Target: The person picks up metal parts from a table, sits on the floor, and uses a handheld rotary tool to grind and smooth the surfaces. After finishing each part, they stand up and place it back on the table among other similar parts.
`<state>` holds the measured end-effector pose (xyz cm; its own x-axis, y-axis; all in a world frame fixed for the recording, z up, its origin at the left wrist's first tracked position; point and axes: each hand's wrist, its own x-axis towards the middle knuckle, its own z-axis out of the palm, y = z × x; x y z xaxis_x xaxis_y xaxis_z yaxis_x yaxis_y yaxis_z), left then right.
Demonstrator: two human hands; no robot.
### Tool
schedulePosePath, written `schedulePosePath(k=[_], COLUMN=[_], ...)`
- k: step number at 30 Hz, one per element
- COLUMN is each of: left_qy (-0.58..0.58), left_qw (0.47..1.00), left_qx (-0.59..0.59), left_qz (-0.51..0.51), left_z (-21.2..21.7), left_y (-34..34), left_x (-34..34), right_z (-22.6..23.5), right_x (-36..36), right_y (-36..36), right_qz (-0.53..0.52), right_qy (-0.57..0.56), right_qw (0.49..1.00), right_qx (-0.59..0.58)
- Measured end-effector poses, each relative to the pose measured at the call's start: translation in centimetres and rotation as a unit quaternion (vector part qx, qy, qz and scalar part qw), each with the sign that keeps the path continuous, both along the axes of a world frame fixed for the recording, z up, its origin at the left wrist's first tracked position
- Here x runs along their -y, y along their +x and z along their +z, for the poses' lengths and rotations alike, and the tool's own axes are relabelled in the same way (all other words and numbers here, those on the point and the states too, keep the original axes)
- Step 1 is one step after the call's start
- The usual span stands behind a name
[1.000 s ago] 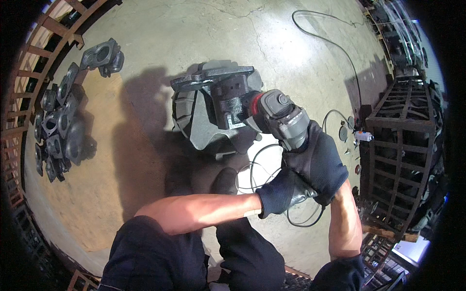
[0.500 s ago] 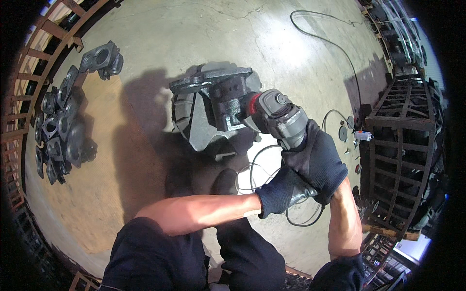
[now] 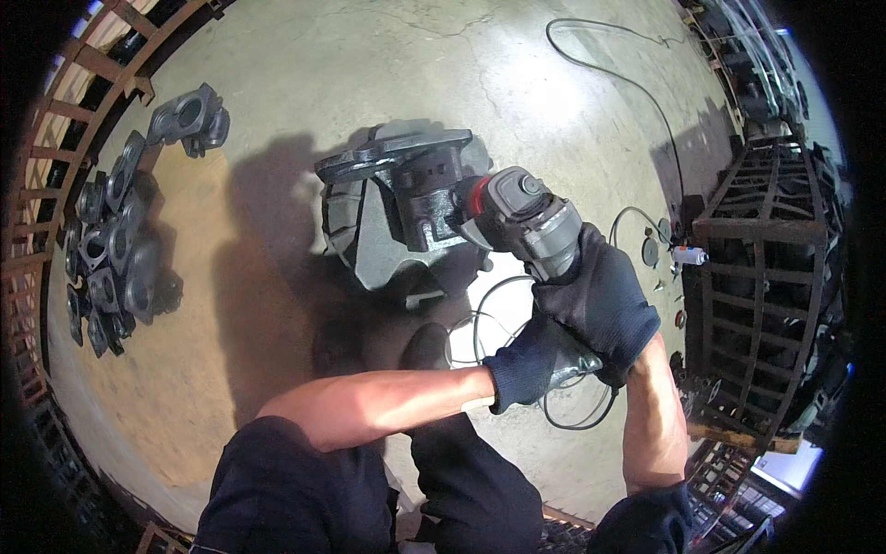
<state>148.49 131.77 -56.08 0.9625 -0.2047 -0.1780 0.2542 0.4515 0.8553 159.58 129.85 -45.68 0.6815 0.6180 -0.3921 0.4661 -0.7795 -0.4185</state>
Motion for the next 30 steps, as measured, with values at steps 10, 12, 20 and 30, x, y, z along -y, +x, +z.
schedulePosePath(k=[10,12,20,30], left_qy=[0.029,0.004,0.057,0.034], left_qw=[0.996,0.987,0.994,0.989], left_qx=[0.023,0.009,0.058,0.061], left_qz=[0.083,0.159,0.066,0.13], left_z=[1.4,-0.2,1.0,0.3], left_y=[0.4,-0.2,0.8,0.6], left_x=[-0.8,-0.5,-0.7,1.4], right_z=[1.6,0.4,1.1,1.5], right_x=[-1.8,-2.5,-1.1,-0.6], right_y=[0.4,0.2,1.0,0.7], right_qz=[-0.001,0.013,0.002,-0.025], right_qy=[-0.024,-0.011,-0.012,-0.045], right_qw=[0.999,0.999,1.0,0.998], right_qx=[-0.043,-0.05,-0.025,-0.039])
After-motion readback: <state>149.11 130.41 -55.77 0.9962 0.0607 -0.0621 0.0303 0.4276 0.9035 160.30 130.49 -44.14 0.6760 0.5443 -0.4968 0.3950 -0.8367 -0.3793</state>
